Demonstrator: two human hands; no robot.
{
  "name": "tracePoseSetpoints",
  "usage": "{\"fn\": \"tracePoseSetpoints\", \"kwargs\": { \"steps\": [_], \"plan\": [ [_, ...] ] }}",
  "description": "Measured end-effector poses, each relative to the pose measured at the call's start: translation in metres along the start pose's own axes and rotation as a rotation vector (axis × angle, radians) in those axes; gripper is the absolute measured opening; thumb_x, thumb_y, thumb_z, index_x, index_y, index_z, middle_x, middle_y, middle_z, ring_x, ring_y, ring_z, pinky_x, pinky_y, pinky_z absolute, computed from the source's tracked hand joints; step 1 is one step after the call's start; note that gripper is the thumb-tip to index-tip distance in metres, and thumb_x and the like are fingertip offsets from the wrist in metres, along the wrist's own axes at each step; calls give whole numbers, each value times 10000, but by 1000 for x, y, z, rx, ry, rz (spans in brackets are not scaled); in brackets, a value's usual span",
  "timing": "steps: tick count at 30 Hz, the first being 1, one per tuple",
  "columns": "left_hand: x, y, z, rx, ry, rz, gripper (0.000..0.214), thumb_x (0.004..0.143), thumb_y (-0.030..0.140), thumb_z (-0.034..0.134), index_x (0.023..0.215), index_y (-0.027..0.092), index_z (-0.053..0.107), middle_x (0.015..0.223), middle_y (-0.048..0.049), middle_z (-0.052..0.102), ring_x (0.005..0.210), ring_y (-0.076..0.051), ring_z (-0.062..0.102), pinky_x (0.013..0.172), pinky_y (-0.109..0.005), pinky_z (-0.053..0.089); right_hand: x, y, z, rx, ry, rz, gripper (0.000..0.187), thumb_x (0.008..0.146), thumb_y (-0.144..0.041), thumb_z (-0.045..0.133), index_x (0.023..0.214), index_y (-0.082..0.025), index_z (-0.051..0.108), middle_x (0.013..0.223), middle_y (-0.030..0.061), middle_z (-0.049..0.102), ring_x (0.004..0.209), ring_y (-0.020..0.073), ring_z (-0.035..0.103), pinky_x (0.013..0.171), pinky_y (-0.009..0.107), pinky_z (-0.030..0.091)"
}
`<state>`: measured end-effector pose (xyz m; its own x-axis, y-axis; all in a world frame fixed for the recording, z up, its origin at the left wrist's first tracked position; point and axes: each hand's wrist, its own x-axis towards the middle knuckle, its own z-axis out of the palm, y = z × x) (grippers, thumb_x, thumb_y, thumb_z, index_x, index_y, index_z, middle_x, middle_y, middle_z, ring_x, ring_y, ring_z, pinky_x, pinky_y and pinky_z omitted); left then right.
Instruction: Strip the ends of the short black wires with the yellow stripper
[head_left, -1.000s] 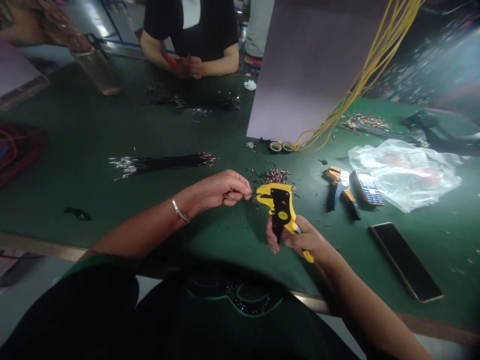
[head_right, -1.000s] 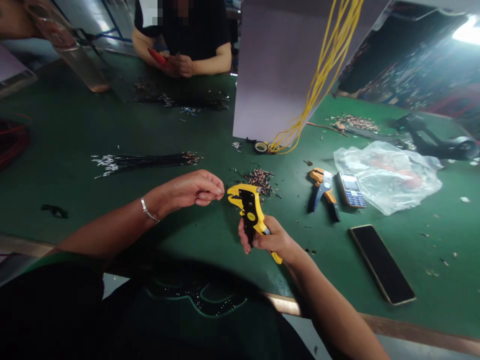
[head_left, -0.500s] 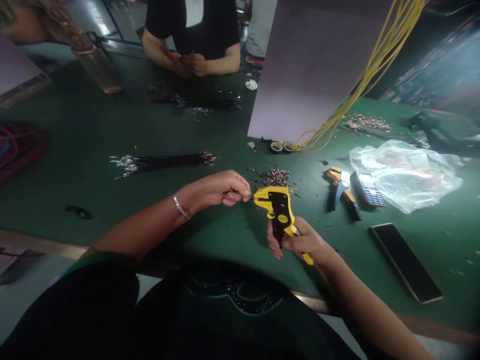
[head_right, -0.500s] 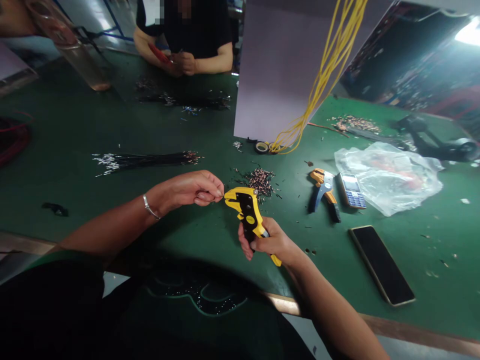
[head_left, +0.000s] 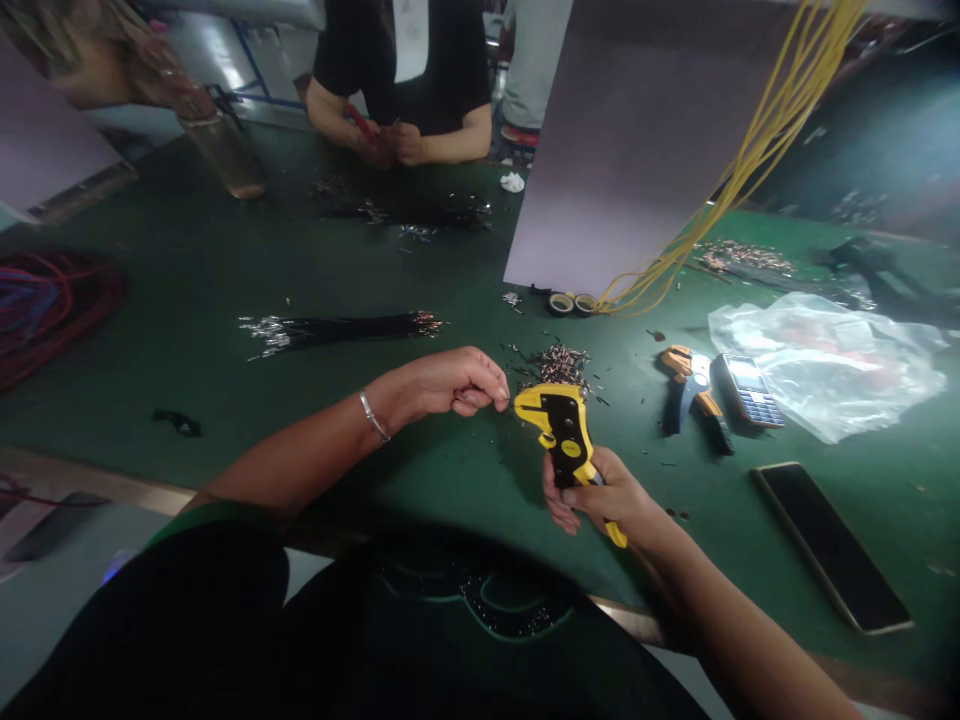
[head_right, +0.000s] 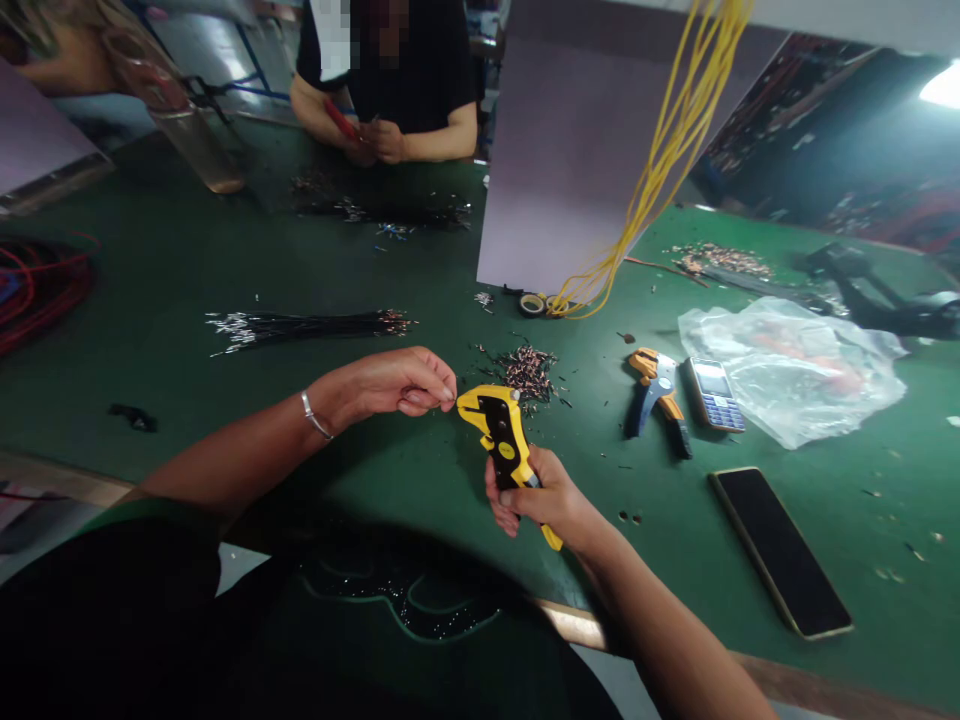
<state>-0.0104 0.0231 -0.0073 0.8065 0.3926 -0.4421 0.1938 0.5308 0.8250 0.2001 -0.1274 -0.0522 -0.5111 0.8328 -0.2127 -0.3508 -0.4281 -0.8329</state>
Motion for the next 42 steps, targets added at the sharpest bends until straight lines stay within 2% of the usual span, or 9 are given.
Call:
{"fn": "tracePoseSetpoints", "kwargs": {
  "steps": [3, 6, 13, 22, 29, 32, 36, 39, 42],
  "plan": [
    [0, -1, 0, 13, 14, 28, 98, 684, 108, 671, 589, 95, 688, 391, 30, 360, 371, -36, 222, 339, -179, 173, 0, 2, 2, 2, 47, -1, 179, 679, -175, 732, 788, -125, 599, 569, -23, 559, 414, 97, 489, 417, 263, 433],
    [0, -1, 1, 3, 48, 45, 84, 678, 117, 690, 597, 95, 689, 396, 25, 390, 366, -35, 253, 349, -178, 203, 0, 4, 3, 11, 83, -8, 202, 669, -180, 747, 798, -127, 602, 598, -18, 570, 416, 95, 493, 409, 261, 431],
    [5, -7, 2, -70, 145, 83, 134, 670, 86, 703, 552, 105, 643, 387, 25, 422, 351, -32, 288, 351, -172, 253, 1, 8, -1, 26, 81, -11, 188, 689, -161, 724, 822, -139, 593, 645, -11, 577, 433, 88, 492, 409, 251, 425],
    [12, -16, 5, -120, 243, 160, 167, 667, 38, 695, 537, 98, 609, 442, 10, 497, 332, -22, 332, 339, -175, 278, 2, 6, 12, -29, 120, 32, 194, 631, -122, 691, 784, -142, 573, 603, -32, 556, 405, 76, 476, 402, 238, 405],
    [11, -17, 9, -103, 372, 246, 174, 667, 28, 690, 547, 101, 587, 432, 16, 518, 323, -23, 362, 342, -174, 278, 7, 2, 9, -2, 201, -4, 177, 583, -90, 625, 745, -145, 579, 584, -35, 565, 380, 82, 477, 372, 242, 413],
    [10, -16, 9, -85, 399, 284, 167, 655, 47, 707, 548, 103, 591, 416, 29, 509, 320, -25, 386, 350, -172, 280, 8, 4, 12, 4, 177, 24, 180, 588, -101, 627, 754, -146, 574, 587, -32, 564, 382, 84, 482, 366, 234, 403],
    [10, -15, 10, -90, 379, 254, 165, 623, 44, 702, 522, 101, 585, 408, 26, 521, 298, -25, 365, 348, -186, 283, 6, 5, 12, -9, 170, 19, 191, 595, -95, 636, 763, -147, 562, 596, -32, 558, 385, 77, 474, 368, 227, 397],
    [11, -15, 11, -79, 433, 279, 153, 619, 37, 688, 522, 99, 588, 421, 16, 539, 305, -31, 382, 350, -188, 281, 8, 4, 9, 15, 187, -6, 184, 599, -101, 637, 764, -145, 568, 596, -32, 555, 387, 80, 473, 375, 238, 410],
    [10, -14, 12, -65, 463, 280, 160, 625, 32, 687, 523, 101, 584, 404, 25, 524, 305, -32, 385, 352, -184, 278, 8, 4, 8, 19, 159, 42, 184, 591, -97, 625, 760, -145, 569, 586, -31, 556, 376, 80, 465, 366, 234, 397]
  ]
}}
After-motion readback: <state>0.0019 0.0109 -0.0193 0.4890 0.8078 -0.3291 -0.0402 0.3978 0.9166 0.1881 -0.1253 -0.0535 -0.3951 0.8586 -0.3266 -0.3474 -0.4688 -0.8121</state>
